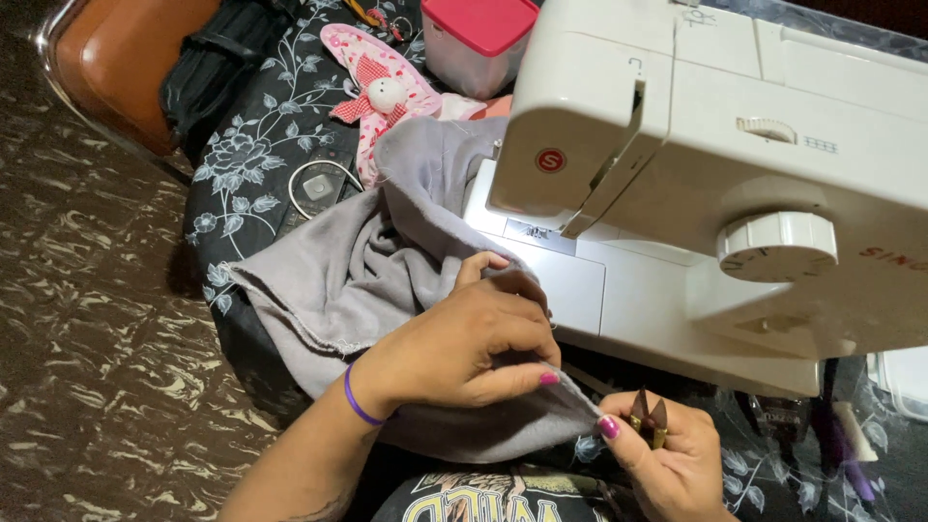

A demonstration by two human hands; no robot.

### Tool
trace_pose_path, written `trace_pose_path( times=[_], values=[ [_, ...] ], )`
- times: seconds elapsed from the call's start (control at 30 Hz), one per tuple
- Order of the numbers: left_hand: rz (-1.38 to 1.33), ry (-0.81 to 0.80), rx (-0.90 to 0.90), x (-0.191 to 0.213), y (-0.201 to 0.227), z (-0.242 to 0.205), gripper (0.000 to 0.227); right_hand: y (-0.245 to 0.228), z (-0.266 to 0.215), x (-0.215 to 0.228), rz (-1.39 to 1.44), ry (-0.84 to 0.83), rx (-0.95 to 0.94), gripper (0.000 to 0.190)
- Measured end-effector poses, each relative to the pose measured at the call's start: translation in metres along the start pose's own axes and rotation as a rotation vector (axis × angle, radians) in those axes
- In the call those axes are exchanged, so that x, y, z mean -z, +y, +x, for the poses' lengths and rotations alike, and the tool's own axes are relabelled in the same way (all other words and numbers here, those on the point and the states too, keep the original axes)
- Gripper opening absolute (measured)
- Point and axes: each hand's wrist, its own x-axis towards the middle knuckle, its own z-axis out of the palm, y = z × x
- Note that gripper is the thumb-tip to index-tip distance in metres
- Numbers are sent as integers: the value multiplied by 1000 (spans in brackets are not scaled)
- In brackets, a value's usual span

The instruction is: Trimming loose threads from a grey fabric garment using small scissors near a sewing machine.

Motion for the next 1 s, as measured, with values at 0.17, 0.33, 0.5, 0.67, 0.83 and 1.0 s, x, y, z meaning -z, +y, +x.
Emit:
trace_pose_path(
  times=[0.17,0.33,0.5,0.67,0.83,1.0],
  values=[
    [-103,66,73,-9,-3,-3,23,2,1,-8,270,15,-172,22],
    [-163,88,142,-16,-1,-1,22,3,6,-9,324,-32,-177,22],
    [-212,102,193,-23,-1,0,22,-3,13,-12,216,-90,-117,23],
    [-226,85,224,-23,-1,0,24,-18,22,-20,111,0,-46,8],
    [-192,87,213,-21,2,-4,32,-32,29,-23,-220,123,149,4],
    [168,243,15,-29,10,-13,1,-19,32,-22,-335,210,726,10]
  ],
)
